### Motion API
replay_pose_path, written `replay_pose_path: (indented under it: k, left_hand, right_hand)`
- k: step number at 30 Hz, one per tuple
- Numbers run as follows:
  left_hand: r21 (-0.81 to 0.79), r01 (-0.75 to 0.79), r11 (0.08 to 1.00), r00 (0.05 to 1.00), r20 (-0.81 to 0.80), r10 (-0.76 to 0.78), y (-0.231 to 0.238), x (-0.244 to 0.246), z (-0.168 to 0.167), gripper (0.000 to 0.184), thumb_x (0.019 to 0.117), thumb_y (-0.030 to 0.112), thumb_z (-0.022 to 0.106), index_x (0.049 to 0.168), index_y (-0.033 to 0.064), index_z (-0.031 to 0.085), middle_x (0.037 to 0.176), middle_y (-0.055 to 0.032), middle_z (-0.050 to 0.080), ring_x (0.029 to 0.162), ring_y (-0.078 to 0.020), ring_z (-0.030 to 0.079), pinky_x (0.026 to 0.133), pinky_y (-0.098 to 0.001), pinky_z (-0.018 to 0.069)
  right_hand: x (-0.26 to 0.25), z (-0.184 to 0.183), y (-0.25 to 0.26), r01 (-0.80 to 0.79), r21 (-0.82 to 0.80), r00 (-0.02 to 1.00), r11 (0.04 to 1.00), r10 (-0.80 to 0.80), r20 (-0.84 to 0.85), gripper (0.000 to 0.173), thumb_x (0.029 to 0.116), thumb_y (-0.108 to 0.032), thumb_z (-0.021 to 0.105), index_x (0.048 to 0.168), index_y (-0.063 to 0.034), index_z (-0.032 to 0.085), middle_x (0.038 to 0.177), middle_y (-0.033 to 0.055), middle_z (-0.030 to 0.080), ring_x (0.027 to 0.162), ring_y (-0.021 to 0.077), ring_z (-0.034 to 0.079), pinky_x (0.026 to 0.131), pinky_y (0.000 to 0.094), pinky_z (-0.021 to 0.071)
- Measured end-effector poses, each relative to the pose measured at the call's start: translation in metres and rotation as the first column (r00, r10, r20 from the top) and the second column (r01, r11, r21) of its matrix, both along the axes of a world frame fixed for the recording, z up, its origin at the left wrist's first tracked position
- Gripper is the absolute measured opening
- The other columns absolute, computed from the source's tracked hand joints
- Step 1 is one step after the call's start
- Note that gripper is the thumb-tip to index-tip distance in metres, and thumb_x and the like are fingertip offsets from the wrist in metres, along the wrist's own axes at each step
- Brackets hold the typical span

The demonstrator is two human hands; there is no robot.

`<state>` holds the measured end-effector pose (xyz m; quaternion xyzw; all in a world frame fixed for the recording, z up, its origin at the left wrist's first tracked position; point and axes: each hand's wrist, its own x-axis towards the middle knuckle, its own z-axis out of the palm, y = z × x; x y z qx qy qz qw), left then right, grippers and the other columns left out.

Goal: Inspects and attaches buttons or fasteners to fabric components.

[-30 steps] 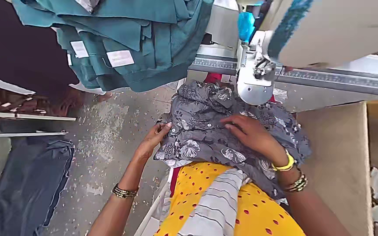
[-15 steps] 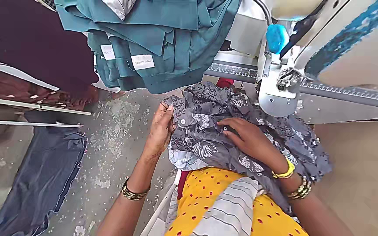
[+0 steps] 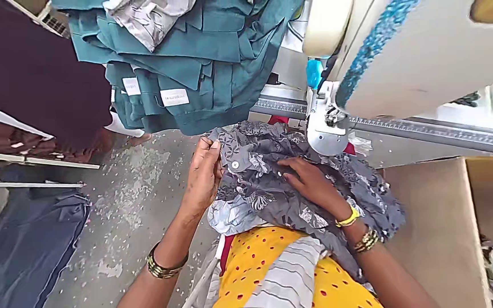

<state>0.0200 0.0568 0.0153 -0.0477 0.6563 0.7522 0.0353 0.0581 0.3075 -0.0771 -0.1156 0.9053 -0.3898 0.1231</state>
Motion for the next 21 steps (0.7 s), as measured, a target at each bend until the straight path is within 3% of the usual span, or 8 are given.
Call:
replay_pose_path:
  k: [2, 6, 8, 13, 18, 21]
  left_hand:
    - [0.003, -0.047, 0.999, 0.998, -0.039, 0.047, 0.004, -0.002, 0.010, 0.021, 0.1102, 0.013, 0.032, 0.104, 0.0192, 0.050, 0.076, 0.0126, 0.061, 0.061, 0.0076, 0.056, 0.055, -0.0086, 0.0472]
    - [0.022, -0.155, 0.988, 0.980, -0.123, 0.157, -0.006, -0.013, 0.019, 0.024, 0.1110, 0.016, 0.032, 0.106, 0.0199, 0.055, 0.086, 0.0123, 0.067, 0.077, 0.0037, 0.066, 0.067, -0.0150, 0.0562]
    - [0.048, -0.201, 0.978, 0.969, -0.135, 0.206, -0.014, -0.017, 0.016, 0.025, 0.1107, 0.014, 0.033, 0.103, 0.0194, 0.056, 0.087, 0.0108, 0.068, 0.080, 0.0026, 0.066, 0.070, -0.0157, 0.0566]
    - [0.061, -0.250, 0.966, 0.960, -0.115, 0.255, -0.017, -0.018, 0.009, 0.023, 0.1102, 0.013, 0.035, 0.104, 0.0180, 0.057, 0.089, 0.0093, 0.068, 0.083, 0.0019, 0.067, 0.073, -0.0165, 0.0571]
    - [0.086, -0.233, 0.969, 0.963, -0.120, 0.242, -0.018, -0.018, 0.008, 0.024, 0.1110, 0.015, 0.034, 0.106, 0.0182, 0.057, 0.090, 0.0087, 0.069, 0.083, 0.0013, 0.068, 0.072, -0.0168, 0.0572]
    - [0.104, -0.221, 0.970, 0.964, -0.129, 0.233, -0.018, -0.017, 0.008, 0.024, 0.1109, 0.014, 0.034, 0.104, 0.0182, 0.057, 0.089, 0.0085, 0.068, 0.082, 0.0019, 0.067, 0.071, -0.0157, 0.0569]
  right_hand:
    - [0.000, -0.007, 0.009, 0.071, -0.013, 0.997, 0.997, -0.071, -0.042, 0.034, 0.1036, -0.020, 0.054, 0.133, -0.0085, 0.065, 0.134, 0.0147, 0.065, 0.126, 0.0313, 0.061, 0.106, 0.0524, 0.0478]
    - [0.006, -0.013, 0.043, 0.233, -0.009, 0.972, 0.972, -0.233, 0.008, 0.040, 0.1052, -0.031, 0.052, 0.138, -0.0110, 0.063, 0.136, 0.0136, 0.065, 0.128, 0.0287, 0.060, 0.109, 0.0519, 0.0459]
    - [0.016, -0.014, 0.060, 0.239, -0.057, 0.971, 0.969, -0.238, 0.016, 0.042, 0.1045, -0.038, 0.055, 0.136, -0.0106, 0.064, 0.131, 0.0137, 0.067, 0.123, 0.0278, 0.063, 0.107, 0.0526, 0.0480]
    - [0.036, -0.019, 0.069, 0.167, -0.157, 0.974, 0.973, -0.187, -0.125, 0.051, 0.1006, -0.049, 0.056, 0.133, -0.0107, 0.066, 0.134, 0.0097, 0.066, 0.129, 0.0225, 0.059, 0.110, 0.0481, 0.0462]
    - [0.032, -0.014, 0.048, 0.073, -0.208, 0.951, 0.975, -0.131, -0.281, 0.046, 0.0994, -0.045, 0.062, 0.129, -0.0107, 0.069, 0.133, 0.0078, 0.068, 0.129, 0.0201, 0.059, 0.111, 0.0424, 0.0458]
    - [0.026, -0.016, 0.042, 0.024, -0.147, 0.945, 0.989, -0.071, -0.321, 0.037, 0.0998, -0.026, 0.058, 0.132, -0.0113, 0.067, 0.135, 0.0089, 0.066, 0.130, 0.0246, 0.059, 0.112, 0.0468, 0.0451]
